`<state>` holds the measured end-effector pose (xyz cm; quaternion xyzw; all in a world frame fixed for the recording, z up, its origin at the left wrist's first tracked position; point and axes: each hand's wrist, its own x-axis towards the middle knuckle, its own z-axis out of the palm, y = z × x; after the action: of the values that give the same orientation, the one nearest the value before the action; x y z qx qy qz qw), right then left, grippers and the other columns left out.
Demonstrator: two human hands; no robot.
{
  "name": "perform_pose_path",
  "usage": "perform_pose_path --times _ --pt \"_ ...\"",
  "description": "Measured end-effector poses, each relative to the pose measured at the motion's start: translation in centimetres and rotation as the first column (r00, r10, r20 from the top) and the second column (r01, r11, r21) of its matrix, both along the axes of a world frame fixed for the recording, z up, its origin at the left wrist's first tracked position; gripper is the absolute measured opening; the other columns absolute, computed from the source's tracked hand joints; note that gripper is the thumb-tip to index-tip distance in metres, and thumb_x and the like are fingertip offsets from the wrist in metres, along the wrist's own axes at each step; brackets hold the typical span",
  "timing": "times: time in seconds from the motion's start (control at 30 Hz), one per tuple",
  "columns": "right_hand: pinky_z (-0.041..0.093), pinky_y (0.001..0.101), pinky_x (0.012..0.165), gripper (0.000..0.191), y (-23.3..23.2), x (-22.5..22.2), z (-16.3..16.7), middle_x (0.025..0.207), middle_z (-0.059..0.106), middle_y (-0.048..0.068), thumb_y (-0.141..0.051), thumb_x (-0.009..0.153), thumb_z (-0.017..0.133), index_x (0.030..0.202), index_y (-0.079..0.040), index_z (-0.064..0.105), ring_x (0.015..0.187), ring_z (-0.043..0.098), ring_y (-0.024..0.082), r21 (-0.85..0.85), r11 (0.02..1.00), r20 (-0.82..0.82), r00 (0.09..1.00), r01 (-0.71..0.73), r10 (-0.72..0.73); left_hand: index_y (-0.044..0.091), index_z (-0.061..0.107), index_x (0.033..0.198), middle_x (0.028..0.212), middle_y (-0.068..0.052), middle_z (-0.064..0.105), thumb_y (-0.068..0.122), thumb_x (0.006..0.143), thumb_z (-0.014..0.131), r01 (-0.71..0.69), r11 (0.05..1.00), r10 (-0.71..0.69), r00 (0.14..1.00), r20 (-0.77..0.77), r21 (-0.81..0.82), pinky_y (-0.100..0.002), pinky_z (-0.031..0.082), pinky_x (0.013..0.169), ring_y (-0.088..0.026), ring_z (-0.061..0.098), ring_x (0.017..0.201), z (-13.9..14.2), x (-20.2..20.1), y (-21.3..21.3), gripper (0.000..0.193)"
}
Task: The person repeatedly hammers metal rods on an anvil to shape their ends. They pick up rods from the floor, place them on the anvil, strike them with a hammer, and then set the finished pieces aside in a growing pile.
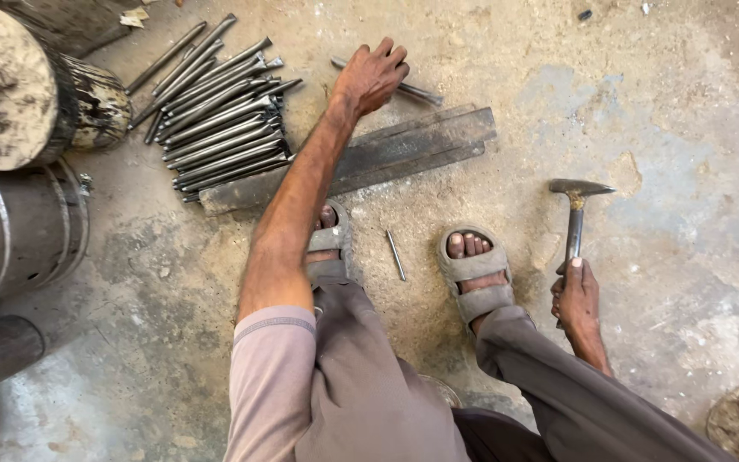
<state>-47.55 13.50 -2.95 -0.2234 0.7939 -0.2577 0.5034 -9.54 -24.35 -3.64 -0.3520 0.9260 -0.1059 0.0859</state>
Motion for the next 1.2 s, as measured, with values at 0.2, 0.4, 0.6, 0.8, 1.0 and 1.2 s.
perform_pose_path --times 0.2,0.4,0.6,0.8,1.0,1.2 --pt "0.031 0.0328 0.038 0.040 0.6 -0.1 -1.1 0.064 0.045 0.006 -0.041 0.115 0.033 0.105 -0.006 0.048 0.044 0.036 0.014 -0.006 0.998 0.030 0.998 0.063 -0.063 0.011 0.065 0.119 0.126 -0.003 0.063 0.013 0.087 0.083 -0.018 0.998 -0.038 0.667 -0.744 -0.068 -0.032 0.062 0.078 -0.021 0.063 0.109 7.3 3.7 4.4 0.037" --pt "0.031 0.0339 0.039 0.041 0.3 -0.2 -1.7 0.067 0.046 0.008 -0.040 0.116 0.032 0.106 -0.004 0.048 0.046 0.037 0.015 -0.024 0.997 0.047 0.996 0.074 -0.073 0.016 0.065 0.116 0.120 -0.002 0.061 0.014 0.085 0.084 -0.175 0.970 -0.054 0.512 -0.857 -0.166 -0.033 0.063 0.082 -0.020 0.065 0.106 16.5 6.1 12.1 0.036" --pt "0.029 0.0335 0.040 0.041 -0.3 0.0 -1.7 0.068 0.045 0.008 -0.040 0.118 0.032 0.107 -0.004 0.047 0.048 0.036 0.015 -0.032 0.997 0.047 0.996 0.072 -0.071 0.017 0.067 0.112 0.118 -0.001 0.059 0.018 0.087 0.085 -0.207 0.964 -0.052 0.476 -0.878 -0.169 -0.033 0.063 0.086 -0.020 0.066 0.109 18.8 8.5 16.8 0.031" --pt "0.033 0.0357 0.040 0.040 -1.4 0.9 -1.2 0.069 0.048 0.009 -0.039 0.116 0.035 0.108 -0.003 0.051 0.047 0.041 0.017 -0.048 0.999 -0.081 0.997 -0.014 0.010 0.014 0.057 0.125 0.120 -0.009 0.074 0.025 0.101 0.075 -0.139 0.990 0.026 0.417 -0.908 -0.035 -0.031 0.064 0.076 -0.019 0.074 0.096 16.2 11.1 20.2 0.032" --pt "0.036 0.0351 0.038 0.033 -3.2 3.5 1.4 0.066 0.052 0.007 -0.035 0.109 0.046 0.108 -0.005 0.058 0.044 0.044 0.017 -0.093 0.991 -0.099 0.991 -0.094 0.085 0.004 0.050 0.129 0.085 -0.019 0.072 0.023 0.106 0.057 -0.108 0.834 0.536 0.393 -0.747 0.541 -0.046 0.058 0.061 -0.032 0.073 0.070 10.8 7.6 21.0 0.030" --pt "0.033 0.0319 0.041 0.039 -6.9 7.5 5.6 0.066 0.046 0.001 -0.040 0.113 0.044 0.107 -0.005 0.057 0.049 0.039 0.011 -0.190 0.913 -0.079 0.932 -0.361 0.353 0.006 0.052 0.133 0.096 -0.020 0.072 0.020 0.104 0.056 -0.340 0.696 0.686 0.576 -0.445 0.632 -0.049 0.059 0.051 -0.034 0.071 0.061 5.5 4.9 21.3 0.033"
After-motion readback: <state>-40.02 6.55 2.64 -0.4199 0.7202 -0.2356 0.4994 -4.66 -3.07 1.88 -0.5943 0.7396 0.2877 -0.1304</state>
